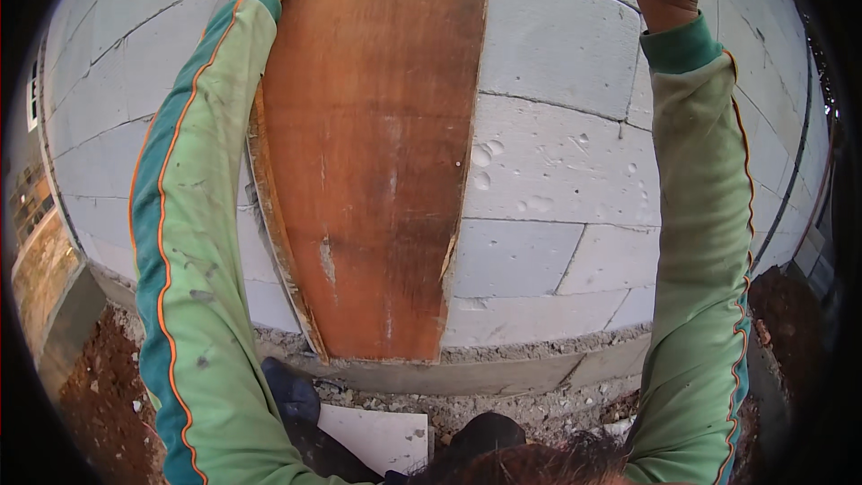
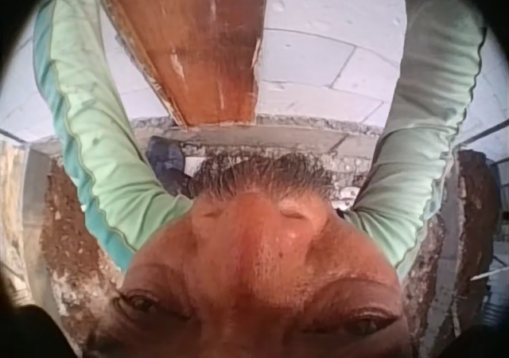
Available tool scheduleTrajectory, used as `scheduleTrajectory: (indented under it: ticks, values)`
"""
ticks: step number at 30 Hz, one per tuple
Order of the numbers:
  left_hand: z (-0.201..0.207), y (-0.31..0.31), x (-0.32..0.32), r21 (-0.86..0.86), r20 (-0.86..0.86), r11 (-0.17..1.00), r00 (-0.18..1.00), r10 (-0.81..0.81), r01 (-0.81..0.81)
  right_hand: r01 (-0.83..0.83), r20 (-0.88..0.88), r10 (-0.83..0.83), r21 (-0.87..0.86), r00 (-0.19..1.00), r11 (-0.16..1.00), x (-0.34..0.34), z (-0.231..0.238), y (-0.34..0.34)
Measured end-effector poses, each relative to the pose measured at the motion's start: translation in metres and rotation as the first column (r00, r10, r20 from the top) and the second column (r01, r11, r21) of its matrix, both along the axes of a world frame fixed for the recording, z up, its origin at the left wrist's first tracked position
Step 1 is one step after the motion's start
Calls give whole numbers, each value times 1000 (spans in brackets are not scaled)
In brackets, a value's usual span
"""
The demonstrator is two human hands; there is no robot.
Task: The person holds a wooden board vertically against a masonry wall and hammers nails into the board to secure it, occasionally reaching for more nails from a container on the ground.
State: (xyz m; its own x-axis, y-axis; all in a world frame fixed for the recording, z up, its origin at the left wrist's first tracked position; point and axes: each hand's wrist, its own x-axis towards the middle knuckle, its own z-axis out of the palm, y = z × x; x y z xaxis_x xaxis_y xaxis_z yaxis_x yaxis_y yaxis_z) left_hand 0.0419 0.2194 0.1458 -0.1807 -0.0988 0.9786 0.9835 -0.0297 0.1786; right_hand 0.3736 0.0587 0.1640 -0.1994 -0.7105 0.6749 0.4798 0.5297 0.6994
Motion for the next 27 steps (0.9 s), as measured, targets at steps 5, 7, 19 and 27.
scheduleTrajectory:
  ticks: [5,7,19,27]
  values:
    - [-3,4,-4,-20,-7,1000,1000,-4,4,447,107,-458,-490,883,748,13,-17,35]
    - [-3,3,-5,-27,-19,1000,1000,10,-11,251,-9,-261,-251,965,935,6,-16,27]
    - [-6,-1,4,-62,14,998,1000,2,-1,133,-25,-157,-413,987,901,12,-19,58]
    - [10,14,-18,77,-15,996,999,38,-37,-449,-193,407,-464,893,764,25,-19,26]
